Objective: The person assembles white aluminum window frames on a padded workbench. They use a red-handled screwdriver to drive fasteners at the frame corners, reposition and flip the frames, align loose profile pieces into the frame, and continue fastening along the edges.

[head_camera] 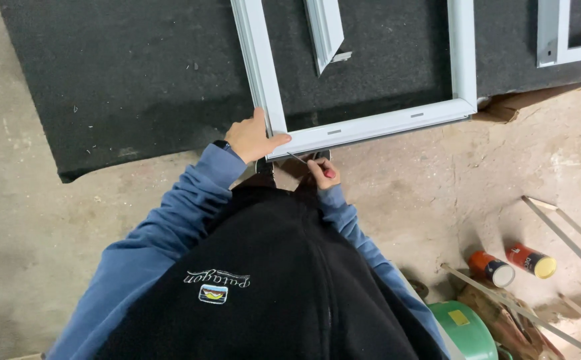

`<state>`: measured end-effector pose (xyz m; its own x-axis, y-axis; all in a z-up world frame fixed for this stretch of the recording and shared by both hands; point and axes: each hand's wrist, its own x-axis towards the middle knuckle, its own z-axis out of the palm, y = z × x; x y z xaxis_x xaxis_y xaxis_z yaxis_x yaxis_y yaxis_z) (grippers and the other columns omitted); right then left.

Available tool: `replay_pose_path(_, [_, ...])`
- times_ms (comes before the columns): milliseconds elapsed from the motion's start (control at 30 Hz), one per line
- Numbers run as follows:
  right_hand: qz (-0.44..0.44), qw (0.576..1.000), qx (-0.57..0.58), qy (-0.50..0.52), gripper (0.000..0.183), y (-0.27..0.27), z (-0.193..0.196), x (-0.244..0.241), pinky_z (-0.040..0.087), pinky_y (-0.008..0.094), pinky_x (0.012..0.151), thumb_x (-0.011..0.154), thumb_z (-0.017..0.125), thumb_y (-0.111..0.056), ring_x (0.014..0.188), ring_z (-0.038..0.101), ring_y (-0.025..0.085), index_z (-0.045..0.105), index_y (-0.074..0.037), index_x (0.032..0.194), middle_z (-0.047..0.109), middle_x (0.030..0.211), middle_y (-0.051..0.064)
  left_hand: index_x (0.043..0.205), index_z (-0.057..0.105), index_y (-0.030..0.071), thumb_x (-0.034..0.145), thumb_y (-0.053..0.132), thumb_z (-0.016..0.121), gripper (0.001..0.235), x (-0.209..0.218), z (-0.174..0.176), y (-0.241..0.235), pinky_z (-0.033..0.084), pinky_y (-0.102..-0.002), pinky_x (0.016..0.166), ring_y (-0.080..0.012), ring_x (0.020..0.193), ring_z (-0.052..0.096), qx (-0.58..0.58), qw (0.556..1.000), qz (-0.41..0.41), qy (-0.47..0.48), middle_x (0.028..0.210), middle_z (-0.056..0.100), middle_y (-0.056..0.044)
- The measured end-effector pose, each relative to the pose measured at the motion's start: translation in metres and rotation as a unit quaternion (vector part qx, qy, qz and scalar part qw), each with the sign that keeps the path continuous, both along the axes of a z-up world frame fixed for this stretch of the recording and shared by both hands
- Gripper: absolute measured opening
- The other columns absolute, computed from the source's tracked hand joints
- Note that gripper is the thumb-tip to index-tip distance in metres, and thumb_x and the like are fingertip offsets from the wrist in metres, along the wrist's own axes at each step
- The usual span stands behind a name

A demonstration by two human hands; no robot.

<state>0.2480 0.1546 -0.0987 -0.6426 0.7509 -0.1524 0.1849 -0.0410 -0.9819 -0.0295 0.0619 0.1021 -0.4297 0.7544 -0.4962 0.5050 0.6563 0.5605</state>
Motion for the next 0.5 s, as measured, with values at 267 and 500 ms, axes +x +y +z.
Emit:
replay_pose_path(267, [-0.03, 0.867, -0.497, -0.011, 0.028, 0.014, 0.041, -0.015, 0.028, 0.03, 0.039, 0.096, 0.073, -0.032, 0.04, 0.031, 0.01, 0.057, -0.013, 0.084, 0.037, 0.053, -0.005, 0.124, 0.043, -0.015, 0.079, 0.068, 0.071, 0.099, -0.011, -0.009, 0.001, 0.059, -0.047, 0.078, -0.046, 0.088, 0.073, 0.034, 0.998, -0.036, -0.026, 0.096, 0.073, -0.03])
replay_pose_path(500, [-0.136, 0.987, 0.081, 0.013, 0.044, -0.037, 0.053, -0.011, 0.052, 0.039, 0.071, 0.1, 0.072, -0.023, 0.078, 0.059, 0.02, 0.046, -0.005, 0.131, 0.063, 0.09, 0.005, 0.127, 0.039, -0.022, 0.08, 0.072, 0.067, 0.108, -0.013, -0.011, 0.007, 0.06, -0.048, 0.078, -0.0476, 0.087, 0.073, -0.044, 0.997, -0.059, -0.017, 0.095, 0.071, -0.035])
